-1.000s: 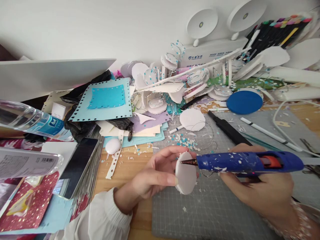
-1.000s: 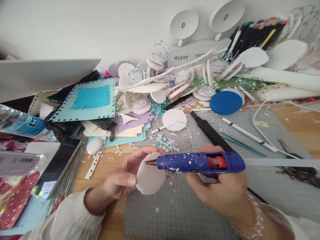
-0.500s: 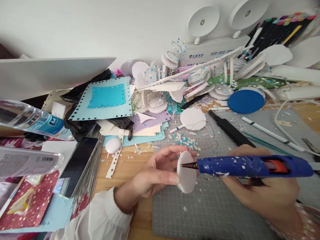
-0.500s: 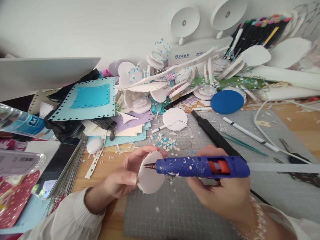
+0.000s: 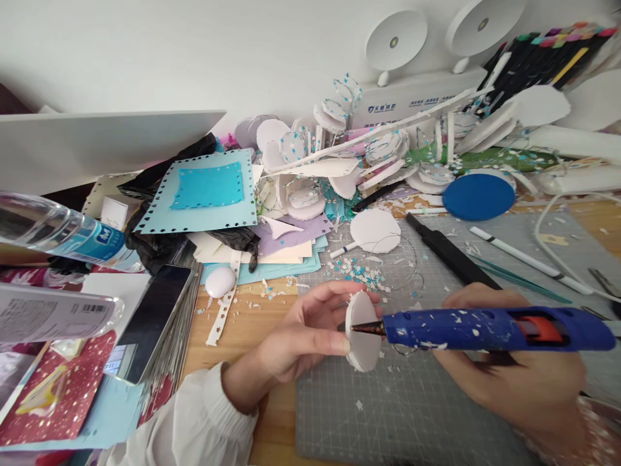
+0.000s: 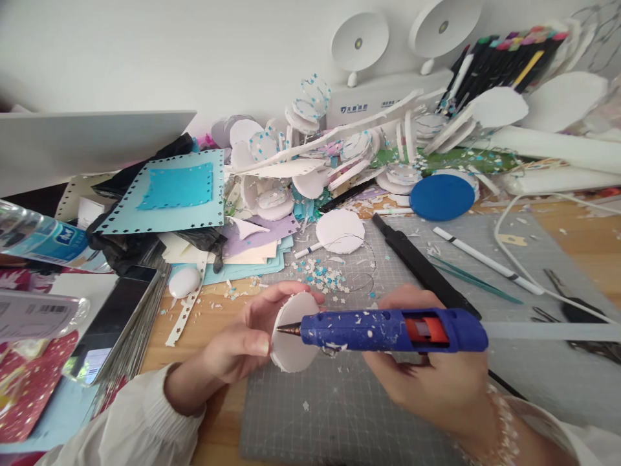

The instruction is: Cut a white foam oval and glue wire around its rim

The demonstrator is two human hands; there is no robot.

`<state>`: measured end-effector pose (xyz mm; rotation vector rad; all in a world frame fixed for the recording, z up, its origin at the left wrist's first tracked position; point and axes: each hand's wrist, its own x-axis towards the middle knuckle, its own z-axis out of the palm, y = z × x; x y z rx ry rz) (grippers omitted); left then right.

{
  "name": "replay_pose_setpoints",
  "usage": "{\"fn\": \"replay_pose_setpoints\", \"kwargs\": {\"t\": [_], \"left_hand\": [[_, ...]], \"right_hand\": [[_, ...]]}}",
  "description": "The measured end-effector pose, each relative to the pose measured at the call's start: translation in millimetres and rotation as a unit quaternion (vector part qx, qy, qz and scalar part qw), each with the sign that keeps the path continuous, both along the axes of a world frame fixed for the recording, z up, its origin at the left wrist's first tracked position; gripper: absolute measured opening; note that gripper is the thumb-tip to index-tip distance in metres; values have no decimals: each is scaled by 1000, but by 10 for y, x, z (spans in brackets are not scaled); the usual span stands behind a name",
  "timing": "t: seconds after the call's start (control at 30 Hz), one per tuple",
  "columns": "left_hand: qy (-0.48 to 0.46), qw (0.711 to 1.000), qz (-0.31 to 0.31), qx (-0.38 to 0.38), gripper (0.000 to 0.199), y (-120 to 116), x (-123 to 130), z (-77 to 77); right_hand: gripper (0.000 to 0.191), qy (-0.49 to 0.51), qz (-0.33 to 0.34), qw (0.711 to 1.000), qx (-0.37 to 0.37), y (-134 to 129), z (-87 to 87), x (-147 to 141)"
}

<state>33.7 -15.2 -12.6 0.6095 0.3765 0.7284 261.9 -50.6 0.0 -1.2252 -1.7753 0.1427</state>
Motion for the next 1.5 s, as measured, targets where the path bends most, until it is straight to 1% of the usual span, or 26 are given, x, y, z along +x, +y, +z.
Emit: {"fn": "replay_pose_setpoints", "kwargs": {"t": [0.2, 0.33, 0.53, 0.7, 0.87, 1.07, 1.2, 1.5], "left_hand": [[13, 1000, 6, 7, 53, -6, 3, 9], [10, 1000, 4, -4, 52, -2, 8, 27], [2, 1000, 8, -8, 52, 3, 11, 22], [8, 1000, 4, -11, 52, -3, 3, 7], [20, 1000, 4, -5, 53, -5, -7, -2], [5, 1000, 2, -6, 52, -9, -6, -5], [2, 1000, 6, -11, 51, -8, -3, 1], [-12, 1000, 8, -11, 51, -1, -6, -5]], "right_hand": [[25, 21, 2, 1000, -14, -6, -7, -12], [25, 24, 13, 1000, -4, -13, -13, -5], [32, 37, 29, 999, -6, -11, -15, 13], [32, 40, 36, 998, -13, -20, -37, 24], [30, 45, 35, 998, -4, -23, -42, 22], [32, 52, 43, 998, -12, -6, -11, 1], [29, 61, 41, 997, -19, 5, 24, -18], [30, 83, 57, 995, -25, 15, 25, -16]]}}
